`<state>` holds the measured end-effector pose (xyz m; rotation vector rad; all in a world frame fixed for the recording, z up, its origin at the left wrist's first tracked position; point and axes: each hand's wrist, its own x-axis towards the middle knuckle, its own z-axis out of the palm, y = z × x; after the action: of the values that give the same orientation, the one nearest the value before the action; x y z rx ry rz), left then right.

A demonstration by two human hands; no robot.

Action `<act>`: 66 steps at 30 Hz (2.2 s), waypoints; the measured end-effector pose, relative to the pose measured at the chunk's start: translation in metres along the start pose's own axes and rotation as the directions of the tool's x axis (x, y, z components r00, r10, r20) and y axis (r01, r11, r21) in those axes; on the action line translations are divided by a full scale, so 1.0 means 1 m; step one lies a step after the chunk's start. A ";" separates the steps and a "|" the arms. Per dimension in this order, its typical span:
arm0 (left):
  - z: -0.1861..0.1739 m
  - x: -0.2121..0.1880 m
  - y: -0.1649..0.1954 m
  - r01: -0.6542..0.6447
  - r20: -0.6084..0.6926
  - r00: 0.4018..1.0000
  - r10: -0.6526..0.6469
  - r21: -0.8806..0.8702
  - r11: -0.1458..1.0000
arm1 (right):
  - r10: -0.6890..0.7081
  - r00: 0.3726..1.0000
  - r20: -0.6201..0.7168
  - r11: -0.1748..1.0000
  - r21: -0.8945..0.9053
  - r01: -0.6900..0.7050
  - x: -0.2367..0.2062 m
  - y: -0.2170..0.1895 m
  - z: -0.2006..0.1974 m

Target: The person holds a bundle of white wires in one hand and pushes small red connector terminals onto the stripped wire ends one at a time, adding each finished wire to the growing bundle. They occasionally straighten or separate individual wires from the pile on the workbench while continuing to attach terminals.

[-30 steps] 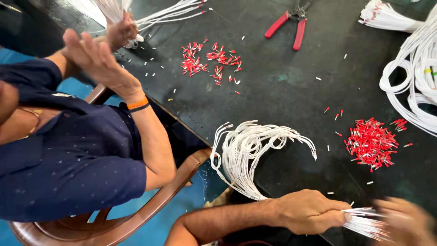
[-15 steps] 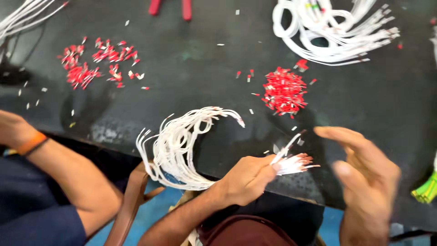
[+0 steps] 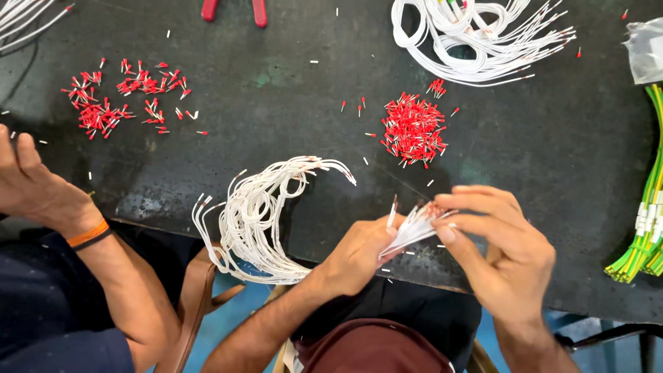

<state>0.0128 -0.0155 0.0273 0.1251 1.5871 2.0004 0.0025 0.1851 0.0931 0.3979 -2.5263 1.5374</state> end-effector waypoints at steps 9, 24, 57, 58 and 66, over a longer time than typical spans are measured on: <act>0.005 0.007 -0.010 -0.003 -0.023 1.000 0.003 0.002 1.000 | 0.321 0.947 -0.018 0.849 0.448 -0.279 -0.044 0.017 0.011; -0.005 0.028 -0.027 -0.013 -0.010 1.000 0.009 -0.481 0.877 | 0.353 0.932 0.079 0.905 0.223 -0.362 -0.070 0.027 0.055; -0.007 0.027 0.024 -0.065 -0.017 0.997 0.079 -0.761 0.646 | 0.516 0.819 0.252 0.774 0.273 -0.572 -0.084 0.007 0.095; -0.007 0.027 0.024 -0.060 -0.017 0.997 0.072 -0.757 0.650 | 0.527 0.807 0.268 0.765 0.264 -0.587 -0.084 0.007 0.094; -0.005 0.030 0.019 -0.044 -0.039 0.999 0.022 -0.714 0.699 | 0.524 0.840 0.139 0.747 0.399 -0.532 -0.088 0.009 0.088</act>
<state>-0.0209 -0.0078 0.0349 -0.1849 0.7056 2.5067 0.0840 0.1234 0.0207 -0.3132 -2.4184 2.3084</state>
